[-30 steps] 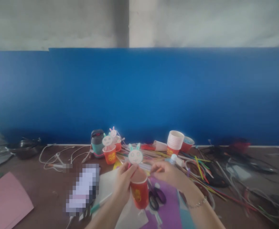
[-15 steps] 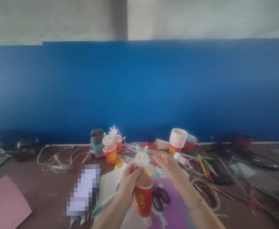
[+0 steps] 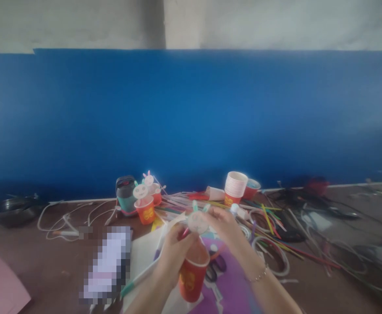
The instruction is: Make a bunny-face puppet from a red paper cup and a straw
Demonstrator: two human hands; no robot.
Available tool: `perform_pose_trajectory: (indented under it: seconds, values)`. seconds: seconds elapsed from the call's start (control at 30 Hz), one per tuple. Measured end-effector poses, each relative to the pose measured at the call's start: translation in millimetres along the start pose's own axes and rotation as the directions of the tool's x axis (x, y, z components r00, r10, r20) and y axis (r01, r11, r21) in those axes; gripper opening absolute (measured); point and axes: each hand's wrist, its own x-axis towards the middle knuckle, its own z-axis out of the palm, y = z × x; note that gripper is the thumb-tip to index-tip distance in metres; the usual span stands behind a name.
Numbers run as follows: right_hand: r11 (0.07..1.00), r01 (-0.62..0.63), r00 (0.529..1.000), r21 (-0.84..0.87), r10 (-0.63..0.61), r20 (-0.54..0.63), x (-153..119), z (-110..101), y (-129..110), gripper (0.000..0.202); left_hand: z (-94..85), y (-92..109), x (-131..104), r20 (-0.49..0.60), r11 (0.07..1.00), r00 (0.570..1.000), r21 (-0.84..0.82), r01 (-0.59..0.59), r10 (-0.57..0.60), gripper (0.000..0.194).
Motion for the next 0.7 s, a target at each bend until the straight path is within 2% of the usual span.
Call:
perform_pose_trajectory:
  seconds: [0.2, 0.43, 0.57, 0.7]
  values:
    - [0.994, -0.105, 0.991, 0.039, 0.102, 0.086, -0.2, -5.4, -5.5, 0.025, 4.4, 10.7, -4.4, 0.033, 0.99, 0.997, -0.125, 0.068, -0.065, 0.021]
    - [0.982, -0.173, 0.961, 0.078, 0.151, 0.232, 7.5, -11.3, 8.8, 0.029, -0.8, 7.0, 0.3, 0.005, 0.984, 0.996, -0.155, 0.084, -0.084, 0.025]
    - [0.967, -0.219, 0.961, 0.127, 0.191, 0.202, 5.3, -11.7, 4.2, 0.024, -2.8, 5.6, 1.0, 0.016, 0.98, 0.997, -0.18, 0.082, -0.081, 0.025]
    - [0.966, -0.214, 0.967, 0.148, 0.189, 0.168, 2.9, -11.5, -0.8, 0.034, -2.9, 5.4, 1.3, 0.031, 0.979, 0.997, -0.187, 0.08, -0.075, 0.023]
